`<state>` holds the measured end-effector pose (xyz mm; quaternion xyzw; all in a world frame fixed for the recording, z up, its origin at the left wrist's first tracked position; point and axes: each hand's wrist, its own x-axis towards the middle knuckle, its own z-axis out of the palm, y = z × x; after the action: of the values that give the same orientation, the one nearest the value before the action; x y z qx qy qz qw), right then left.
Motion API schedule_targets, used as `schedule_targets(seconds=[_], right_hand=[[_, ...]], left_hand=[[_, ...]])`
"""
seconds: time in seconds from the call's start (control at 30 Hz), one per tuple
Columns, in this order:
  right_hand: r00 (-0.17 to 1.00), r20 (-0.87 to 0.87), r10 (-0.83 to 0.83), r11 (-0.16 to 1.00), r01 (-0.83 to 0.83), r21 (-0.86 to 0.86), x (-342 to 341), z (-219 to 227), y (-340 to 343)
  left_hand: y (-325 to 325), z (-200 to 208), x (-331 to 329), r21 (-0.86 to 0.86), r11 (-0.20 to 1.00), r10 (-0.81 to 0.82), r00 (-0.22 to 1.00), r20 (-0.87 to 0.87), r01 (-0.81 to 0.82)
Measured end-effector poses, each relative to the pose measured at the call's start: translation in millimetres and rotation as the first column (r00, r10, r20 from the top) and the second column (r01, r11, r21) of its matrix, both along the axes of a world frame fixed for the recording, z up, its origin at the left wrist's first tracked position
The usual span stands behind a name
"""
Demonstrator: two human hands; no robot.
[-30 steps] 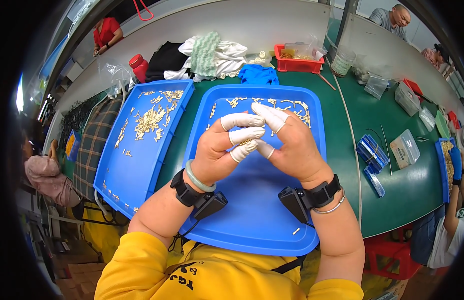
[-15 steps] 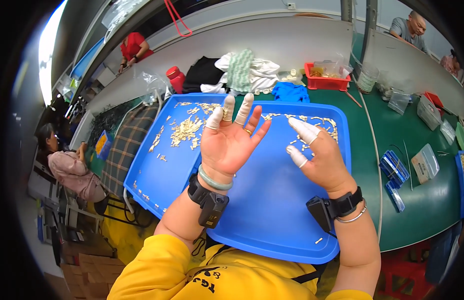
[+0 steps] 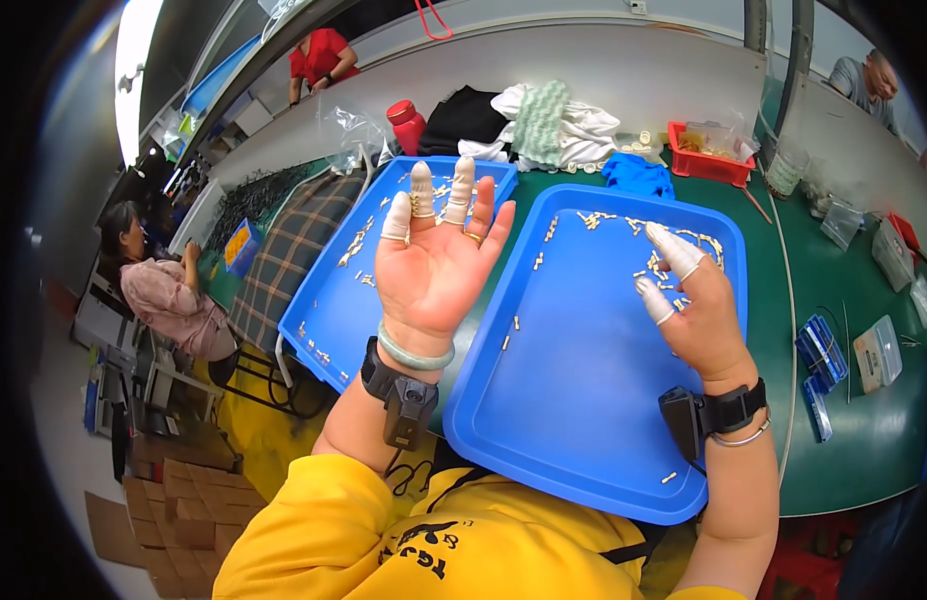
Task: The person picks up small metal components from a blue tray, joins them together by hand, and places the assembled units back onto the tray.
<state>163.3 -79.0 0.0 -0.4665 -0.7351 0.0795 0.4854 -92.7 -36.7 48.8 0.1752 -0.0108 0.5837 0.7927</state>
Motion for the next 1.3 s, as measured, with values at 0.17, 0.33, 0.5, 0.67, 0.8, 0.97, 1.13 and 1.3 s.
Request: schedule_targets(seconds=[0.17, 0.33, 0.5, 0.67, 0.8, 0.97, 1.13, 1.3], right_hand=[[1.0, -0.003, -0.004, 1.0, 0.004, -0.005, 4.3, -0.5, 1.5], [0.999, -0.047, 0.022, 1.0, -0.022, -0.003, 1.9, -0.9, 5.3], [0.997, -0.075, 0.024, 0.999, -0.026, -0.021, 4.5, -2.4, 5.9], [0.994, -0.106, 0.021, 1.0, -0.023, -0.021, 4.1, 1.3, 2.3], [0.993, -0.111, 0.035, 0.999, -0.036, -0.001, 3.9, -2.6, 4.3], [0.995, -0.093, 0.047, 0.999, -0.048, -0.003, 5.2, 0.7, 1.7], [0.996, -0.091, 0.023, 1.0, -0.023, 0.0, 5.9, -0.4, 5.3], [0.996, -0.087, 0.017, 1.0, -0.018, -0.013, 7.0, -0.5, 4.8]], left_hand=[[37.3, -1.4, -40.1, 0.222, 0.876, 0.476, 0.696, -0.538, -0.427], [75.3, 3.1, -72.0, 0.432, 0.745, 0.585, 0.188, -0.789, -0.508], [69.3, 19.9, -13.0, 0.368, 0.927, 0.374, 0.148, -0.915, -0.066], [101.0, -19.9, 54.7, 0.441, 0.763, 0.614, -0.317, -0.723, 0.472], [116.5, -33.5, 88.8, 0.27, 0.7, 0.708, -0.593, -0.384, 0.661], [121.2, -43.8, 114.9, 0.115, 0.718, 0.696, -0.705, -0.137, 0.686], [130.7, -61.6, 121.4, 0.111, 0.649, 0.76, -0.648, -0.047, 0.753], [137.5, -80.0, 112.2, 0.278, 0.491, 0.849, -0.525, 0.058, 0.826]])
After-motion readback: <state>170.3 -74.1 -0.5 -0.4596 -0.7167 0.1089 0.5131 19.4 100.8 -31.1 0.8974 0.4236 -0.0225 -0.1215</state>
